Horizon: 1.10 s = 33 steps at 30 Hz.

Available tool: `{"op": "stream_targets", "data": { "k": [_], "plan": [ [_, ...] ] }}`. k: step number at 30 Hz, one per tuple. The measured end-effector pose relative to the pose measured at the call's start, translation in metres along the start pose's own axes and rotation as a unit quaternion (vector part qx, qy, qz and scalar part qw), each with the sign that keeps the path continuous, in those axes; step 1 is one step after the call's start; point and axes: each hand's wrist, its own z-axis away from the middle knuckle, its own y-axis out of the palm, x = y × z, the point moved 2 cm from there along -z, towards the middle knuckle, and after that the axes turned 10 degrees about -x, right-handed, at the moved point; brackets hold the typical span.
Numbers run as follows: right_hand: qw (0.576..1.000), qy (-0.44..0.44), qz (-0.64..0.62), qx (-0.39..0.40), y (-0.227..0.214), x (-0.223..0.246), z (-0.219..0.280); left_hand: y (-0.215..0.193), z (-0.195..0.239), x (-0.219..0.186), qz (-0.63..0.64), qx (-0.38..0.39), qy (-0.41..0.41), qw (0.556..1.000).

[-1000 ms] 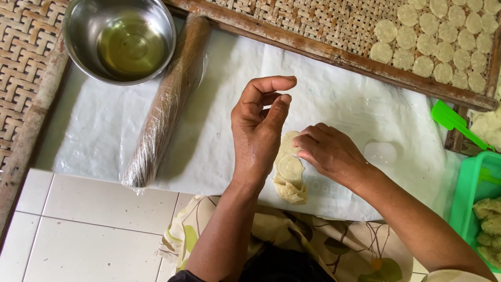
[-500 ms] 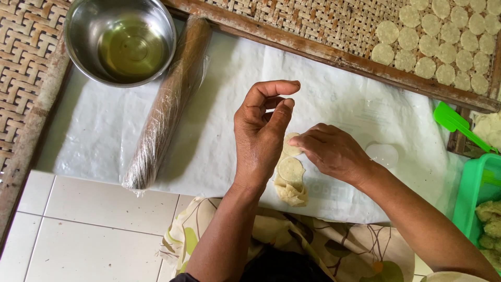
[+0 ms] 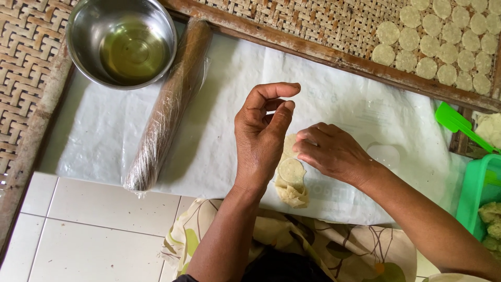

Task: The person rolls out dough using a rolling pin on a plastic sheet, then uses a small plastic cup to cut circular shapes. The cut dough pieces are placed onto a woven tray.

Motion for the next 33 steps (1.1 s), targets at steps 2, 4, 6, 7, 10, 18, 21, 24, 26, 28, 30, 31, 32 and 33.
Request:
{"op": "stream_targets", "data": {
  "k": [2, 4, 6, 7, 10, 18, 21, 24, 26, 28, 30, 31, 32, 33],
  "plan": [
    [0.999, 0.016, -0.02, 0.022, 0.004, -0.005, 0.001, 0.0, 0.0, -0.002, 0.001, 0.0, 0.001, 1.0],
    [0.998, 0.032, -0.039, 0.044, 0.003, -0.006, -0.002, 0.0, 0.0, -0.002, 0.002, -0.001, 0.003, 1.0],
    [0.987, 0.106, -0.092, 0.072, -0.003, -0.005, -0.01, 0.0, 0.0, -0.001, 0.004, 0.0, 0.004, 1.0],
    [0.988, 0.106, -0.092, 0.072, -0.004, -0.008, -0.012, -0.001, 0.0, -0.001, 0.004, 0.0, 0.004, 1.0],
    [0.973, 0.157, -0.143, 0.085, -0.003, -0.017, -0.014, -0.001, 0.0, 0.0, 0.004, 0.001, 0.003, 1.0],
    [0.863, 0.393, -0.292, 0.127, 0.007, -0.036, -0.024, -0.001, -0.001, -0.001, 0.016, 0.002, -0.009, 1.0],
    [0.836, 0.42, -0.321, 0.147, 0.006, -0.042, -0.026, 0.0, -0.001, 0.0, 0.014, 0.001, -0.006, 1.0],
    [0.792, 0.452, -0.385, 0.142, 0.003, -0.046, -0.03, 0.0, -0.001, 0.001, 0.015, 0.003, -0.005, 1.0],
    [0.766, 0.452, -0.441, 0.119, -0.002, -0.047, -0.027, 0.0, -0.001, 0.002, 0.014, 0.001, -0.008, 1.0],
    [0.739, 0.45, -0.493, 0.092, -0.006, -0.049, -0.025, 0.0, -0.001, 0.001, 0.015, 0.002, -0.01, 1.0],
    [0.7, 0.453, -0.546, 0.083, -0.008, -0.049, -0.023, 0.001, -0.001, 0.0, 0.017, -0.003, -0.018, 1.0],
    [0.703, 0.453, -0.543, 0.077, -0.011, -0.053, -0.021, 0.002, -0.001, -0.002, 0.019, 0.003, -0.016, 1.0],
    [0.684, 0.457, -0.564, 0.065, -0.013, -0.056, -0.019, 0.002, 0.0, -0.003, 0.013, 0.0, -0.018, 1.0],
    [0.665, 0.461, -0.585, 0.052, -0.014, -0.059, -0.017, 0.001, 0.0, -0.004, 0.007, -0.002, -0.02, 1.0]
  ]
}}
